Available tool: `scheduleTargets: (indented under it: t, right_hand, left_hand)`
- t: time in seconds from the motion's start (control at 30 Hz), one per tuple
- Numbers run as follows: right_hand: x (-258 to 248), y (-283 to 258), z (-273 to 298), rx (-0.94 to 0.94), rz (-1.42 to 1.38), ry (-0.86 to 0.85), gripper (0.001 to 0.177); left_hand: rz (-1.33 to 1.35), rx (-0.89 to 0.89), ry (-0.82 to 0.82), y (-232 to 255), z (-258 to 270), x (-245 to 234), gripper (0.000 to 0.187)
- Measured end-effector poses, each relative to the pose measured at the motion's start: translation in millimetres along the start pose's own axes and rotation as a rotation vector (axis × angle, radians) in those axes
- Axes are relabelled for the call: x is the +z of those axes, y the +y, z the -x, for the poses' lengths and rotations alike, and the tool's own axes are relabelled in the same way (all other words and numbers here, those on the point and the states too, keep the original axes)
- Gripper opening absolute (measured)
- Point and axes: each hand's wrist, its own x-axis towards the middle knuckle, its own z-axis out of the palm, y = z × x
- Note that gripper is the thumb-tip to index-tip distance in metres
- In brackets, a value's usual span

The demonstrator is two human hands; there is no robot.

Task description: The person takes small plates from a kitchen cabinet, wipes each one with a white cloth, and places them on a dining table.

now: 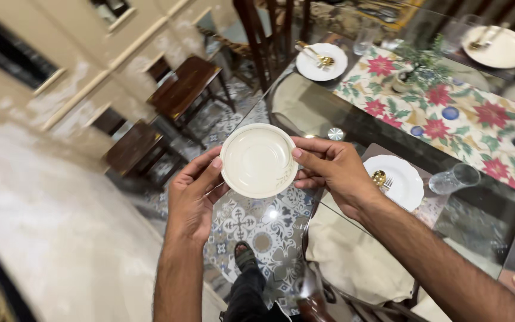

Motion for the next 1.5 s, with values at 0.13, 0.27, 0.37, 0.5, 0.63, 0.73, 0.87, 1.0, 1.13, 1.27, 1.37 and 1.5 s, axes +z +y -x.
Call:
scheduleTargets:
  t: [0.13, 0.27, 0.37, 0.5, 0.63, 0.73, 0.87, 1.0, 1.13, 1.27, 1.37, 1.5]
  right_hand:
    - [18, 3, -30, -0.054, -0.011, 0.133, 0.042]
    - [37, 7, -56, -0.013, -0.024, 0.247, 0.042]
    - [44, 12, -77, -0.009, -0.032, 0.311, 0.041]
    - [43, 16, -108, 0.014, -0.068, 0.387, 0.041]
    - [28, 15, -145, 0.008, -0.077, 0.454, 0.042]
    - [8, 9, -178, 0.053, -0.088, 0.546, 0.042]
    - [-36, -1, -236, -0.036, -0.094, 0.630, 0.038]
    - [-87, -12, -302, -0.175, -0.118, 0.672, 0.034]
    - [-142, -15, -373, -0.130, -0.051, 0.749, 0.037]
    - [-196, -7, -437, -0.218, 0.059, 0.707, 0.043]
    - [-229, 0, -483, -0.272, 0.158, 0.706, 0.050]
    - [-262, 8, -522, -0.024, 0.321, 0.756, 0.068]
  left_hand:
    - [-0.050, -0.024, -0.133, 16, -59, -4, 0.030]
    - [-0.105, -0.101, -0.171, 24, -107, -12, 0.029]
    - [-0.129, -0.121, -0.210, 23, -139, -15, 0.029]
    - [-0.160, -0.134, -0.278, 21, -184, -8, 0.028]
    - [-0.174, -0.190, -0.340, 15, -232, 13, 0.028]
    - [-0.227, -0.187, -0.370, 5, -277, 41, 0.028]
    - [-0.279, -0.133, -0.482, -18, -350, 92, 0.027]
    - [-0.327, -0.120, -0.509, -49, -427, 155, 0.028]
    - [-0.380, -0.111, -0.539, -80, -502, 211, 0.026]
    - [-0.451, -0.061, -0.538, -116, -572, 260, 0.026]
    - [-0.528, -0.026, -0.546, -141, -618, 292, 0.025]
    - [-0.636, 0.005, -0.537, -171, -664, 332, 0.024]
